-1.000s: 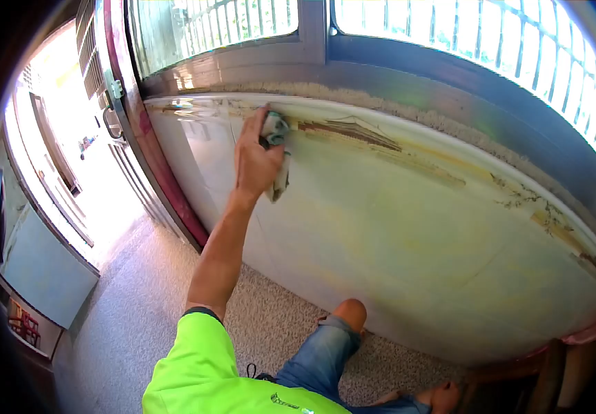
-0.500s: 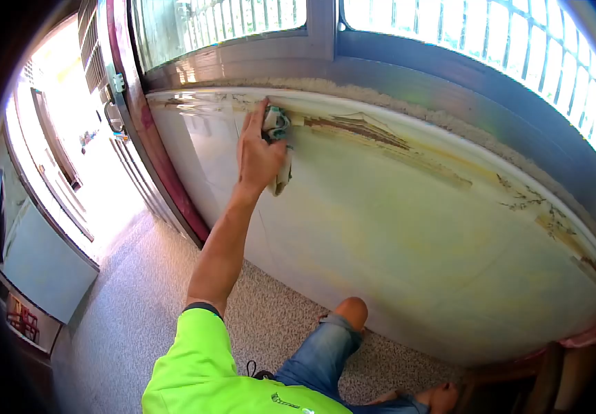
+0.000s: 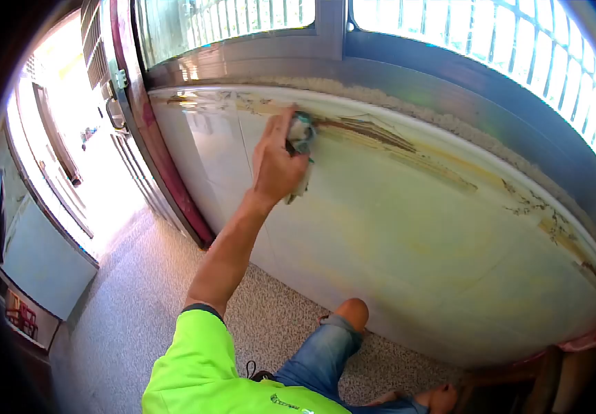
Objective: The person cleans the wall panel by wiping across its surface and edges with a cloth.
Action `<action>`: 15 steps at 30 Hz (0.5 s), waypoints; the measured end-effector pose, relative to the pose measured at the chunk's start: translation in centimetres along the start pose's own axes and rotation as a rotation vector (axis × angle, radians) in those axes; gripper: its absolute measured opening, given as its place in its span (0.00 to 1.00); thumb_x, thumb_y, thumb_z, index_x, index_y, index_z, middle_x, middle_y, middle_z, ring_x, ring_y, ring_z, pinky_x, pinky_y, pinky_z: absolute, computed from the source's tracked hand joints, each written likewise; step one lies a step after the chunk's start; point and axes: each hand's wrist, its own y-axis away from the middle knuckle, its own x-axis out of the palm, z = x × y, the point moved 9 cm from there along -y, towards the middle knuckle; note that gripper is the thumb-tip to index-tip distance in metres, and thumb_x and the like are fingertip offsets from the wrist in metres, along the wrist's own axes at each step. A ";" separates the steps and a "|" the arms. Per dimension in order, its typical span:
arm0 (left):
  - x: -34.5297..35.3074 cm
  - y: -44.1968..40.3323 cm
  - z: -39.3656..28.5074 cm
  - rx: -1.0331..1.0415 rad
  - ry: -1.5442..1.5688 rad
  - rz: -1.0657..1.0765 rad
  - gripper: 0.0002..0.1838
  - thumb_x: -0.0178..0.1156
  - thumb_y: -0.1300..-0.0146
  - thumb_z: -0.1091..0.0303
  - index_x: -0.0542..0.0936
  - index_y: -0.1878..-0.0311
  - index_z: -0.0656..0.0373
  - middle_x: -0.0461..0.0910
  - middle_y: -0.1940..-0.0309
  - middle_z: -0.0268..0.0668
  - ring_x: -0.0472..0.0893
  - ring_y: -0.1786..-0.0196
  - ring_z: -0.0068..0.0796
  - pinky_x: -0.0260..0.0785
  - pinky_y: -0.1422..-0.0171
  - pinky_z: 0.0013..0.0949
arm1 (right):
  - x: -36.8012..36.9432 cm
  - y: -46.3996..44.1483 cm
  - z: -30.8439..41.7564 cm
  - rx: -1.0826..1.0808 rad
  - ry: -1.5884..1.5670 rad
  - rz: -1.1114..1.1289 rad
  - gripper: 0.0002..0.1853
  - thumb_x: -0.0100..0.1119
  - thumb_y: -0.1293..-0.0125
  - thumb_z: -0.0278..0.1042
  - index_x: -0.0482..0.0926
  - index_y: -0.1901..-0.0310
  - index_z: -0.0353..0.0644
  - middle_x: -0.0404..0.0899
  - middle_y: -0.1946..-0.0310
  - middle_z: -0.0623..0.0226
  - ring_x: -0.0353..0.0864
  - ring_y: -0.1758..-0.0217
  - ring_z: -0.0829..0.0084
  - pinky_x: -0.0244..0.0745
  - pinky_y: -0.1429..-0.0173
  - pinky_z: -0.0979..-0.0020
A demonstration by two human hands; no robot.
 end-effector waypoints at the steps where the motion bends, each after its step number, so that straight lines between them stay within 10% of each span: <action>1: 0.0 0.0 0.4 -0.002 0.000 -0.001 0.35 0.63 0.48 0.79 0.74 0.31 0.63 0.80 0.44 0.50 0.82 0.44 0.51 0.74 0.38 0.39 | -0.1 -0.1 0.2 -0.001 0.001 0.000 0.13 0.56 0.37 0.37 0.85 0.65 0.36 0.85 0.65 0.41 0.85 0.60 0.40 0.78 0.57 0.46; 15: -1.0 -0.9 2.4 0.056 0.027 -0.194 0.26 0.63 0.43 0.72 0.78 0.39 0.57 0.81 0.50 0.48 0.84 0.52 0.55 0.77 0.48 0.44 | -1.3 0.6 0.9 0.149 0.006 0.135 0.13 0.56 0.37 0.37 0.86 0.63 0.36 0.85 0.64 0.41 0.85 0.58 0.39 0.78 0.55 0.45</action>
